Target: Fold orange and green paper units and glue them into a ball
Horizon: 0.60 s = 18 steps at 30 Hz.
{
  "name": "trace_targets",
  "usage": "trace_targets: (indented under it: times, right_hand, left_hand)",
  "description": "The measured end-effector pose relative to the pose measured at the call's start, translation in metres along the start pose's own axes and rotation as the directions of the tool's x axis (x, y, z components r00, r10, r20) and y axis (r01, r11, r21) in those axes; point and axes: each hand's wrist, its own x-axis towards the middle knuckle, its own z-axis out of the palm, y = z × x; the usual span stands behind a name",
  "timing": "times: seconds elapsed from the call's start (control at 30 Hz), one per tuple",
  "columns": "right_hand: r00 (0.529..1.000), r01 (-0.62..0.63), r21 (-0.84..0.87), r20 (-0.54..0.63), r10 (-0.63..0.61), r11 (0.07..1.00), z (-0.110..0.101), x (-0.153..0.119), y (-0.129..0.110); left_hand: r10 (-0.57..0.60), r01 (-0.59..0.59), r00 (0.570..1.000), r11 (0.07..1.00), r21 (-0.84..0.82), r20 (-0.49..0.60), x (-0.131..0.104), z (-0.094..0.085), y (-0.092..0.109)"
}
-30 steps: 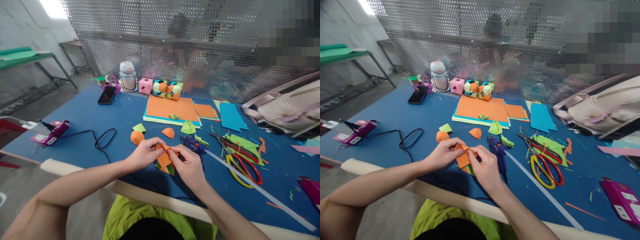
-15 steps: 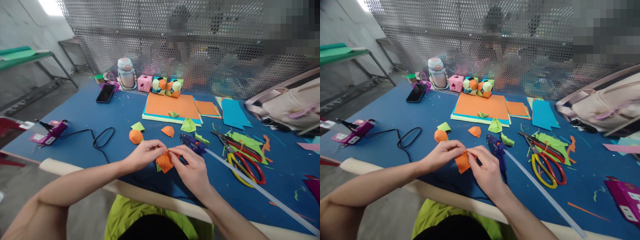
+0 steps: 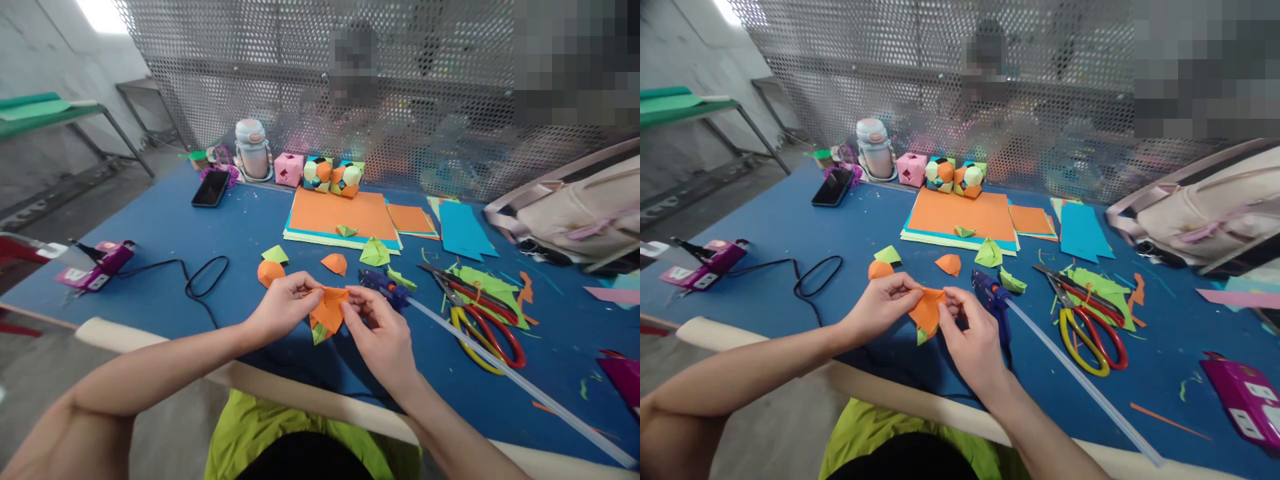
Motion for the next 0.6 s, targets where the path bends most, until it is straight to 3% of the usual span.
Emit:
trace_targets:
  times: [0.2,0.37,0.6]
  right_hand:
    - [0.997,-0.036,0.069,0.063,0.032,0.997,0.0042,-0.0027,0.0024]
    - [0.999,-0.041,0.028,-0.001,0.041,0.999,0.0046,-0.0012,0.0034]
    - [0.983,-0.177,0.114,0.077,0.169,0.978,0.0000,0.0050,-0.0049]
  left_hand:
    - [0.015,-0.024,0.996,0.995,-0.100,-0.084,0.0012,0.0001,0.0005]
    - [-0.037,0.030,0.997,0.993,-0.110,-0.064,0.0003,0.0015,0.0014]
    - [-0.011,0.011,1.000,0.999,-0.036,0.000,-0.0013,0.0010,-0.0007]
